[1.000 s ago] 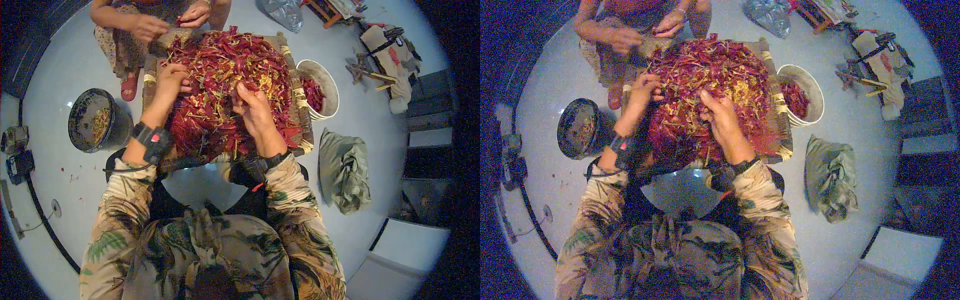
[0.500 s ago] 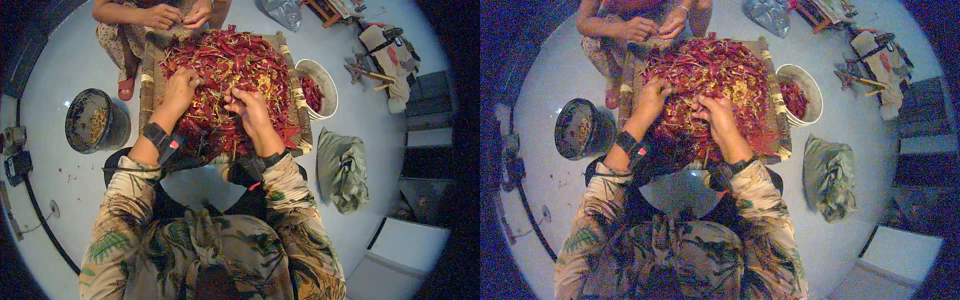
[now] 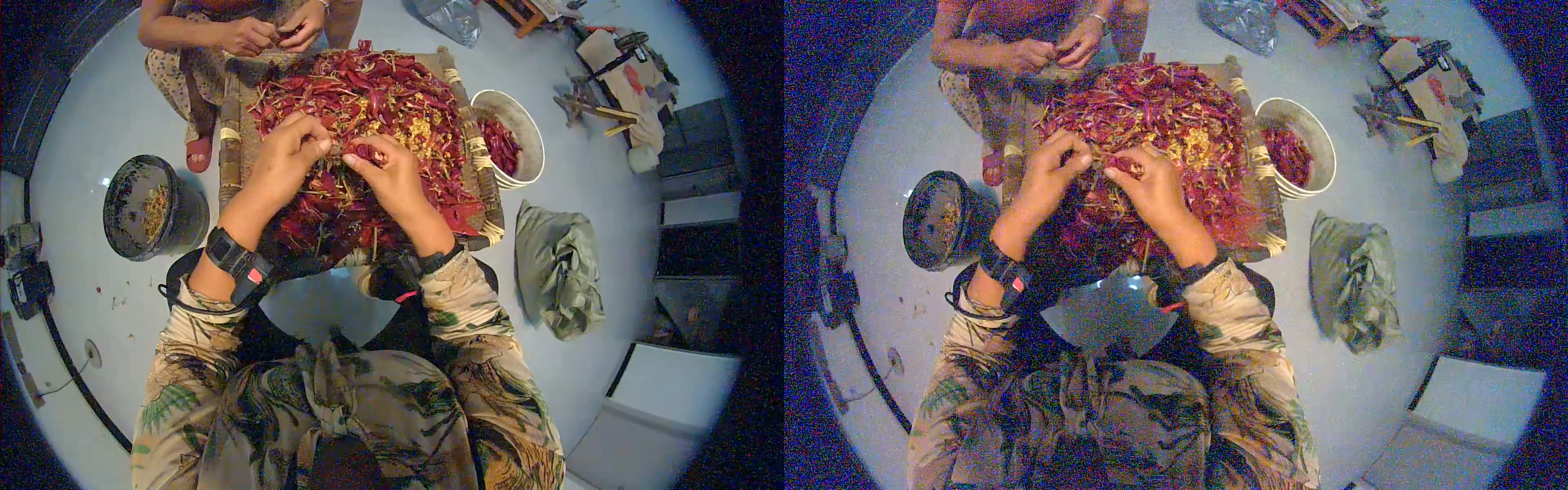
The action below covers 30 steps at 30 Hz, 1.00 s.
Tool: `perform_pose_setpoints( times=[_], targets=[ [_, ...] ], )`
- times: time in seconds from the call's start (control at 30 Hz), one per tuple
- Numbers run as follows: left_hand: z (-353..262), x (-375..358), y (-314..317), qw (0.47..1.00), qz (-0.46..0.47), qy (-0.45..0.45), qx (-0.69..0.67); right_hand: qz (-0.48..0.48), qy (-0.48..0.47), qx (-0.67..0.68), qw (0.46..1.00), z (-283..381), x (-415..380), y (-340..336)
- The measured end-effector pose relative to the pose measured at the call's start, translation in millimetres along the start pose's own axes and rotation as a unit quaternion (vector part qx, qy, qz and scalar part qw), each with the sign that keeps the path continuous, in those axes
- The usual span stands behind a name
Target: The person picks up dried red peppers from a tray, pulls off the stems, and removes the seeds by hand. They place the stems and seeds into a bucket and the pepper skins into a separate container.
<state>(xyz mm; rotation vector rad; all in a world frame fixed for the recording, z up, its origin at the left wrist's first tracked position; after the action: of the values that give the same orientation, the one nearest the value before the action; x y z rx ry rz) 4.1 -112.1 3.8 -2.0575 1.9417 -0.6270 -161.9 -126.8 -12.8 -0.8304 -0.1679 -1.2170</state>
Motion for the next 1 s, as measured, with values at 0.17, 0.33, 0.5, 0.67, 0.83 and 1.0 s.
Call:
perform_pose_setpoints(
  times=[0.17, 0.33, 0.5, 0.67, 0.83, 1.0],
  targets=[
    [-17.0, -3.3, 2.4, 1.000, 0.024, -0.008, 0.005, 0.022, -0.016, -0.030, 0.999, 7.7, 1.9, -0.5],
    [-9.2, -2.8, 9.0, 0.997, 0.035, 0.064, 0.020, 0.038, -0.027, -0.042, 0.998, 15.0, 0.6, -0.4],
    [-13.3, -6.0, 5.8, 0.996, -0.009, 0.082, 0.030, 0.024, -0.036, -0.006, 0.999, 22.5, 2.6, -1.3],
    [-26.2, -12.9, 6.0, 0.993, -0.047, 0.090, 0.060, -0.007, -0.023, 0.064, 0.998, 16.3, -1.2, 2.1],
    [-38.8, -20.6, 3.3, 0.975, -0.092, 0.186, 0.075, 0.005, 0.098, 0.195, 0.976, 0.2, -11.4, 12.7],
    [-44.7, -28.3, 4.3, 0.972, -0.091, 0.204, 0.077, -0.002, 0.126, 0.274, 0.954, 18.8, -10.0, 11.1]
  ],
)
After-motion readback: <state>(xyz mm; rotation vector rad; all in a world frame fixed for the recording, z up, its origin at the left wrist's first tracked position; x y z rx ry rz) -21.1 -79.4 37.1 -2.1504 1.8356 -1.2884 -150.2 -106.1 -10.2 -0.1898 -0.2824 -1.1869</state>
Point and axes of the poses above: each hand's wrist, its own x-axis towards the middle knuckle, its own y-axis out of the palm, z = x × y, the point moved 6 cm from there along x, towards the middle knuckle, and after that the axes turned 15 degrees about -y, right-handed, at the moved point
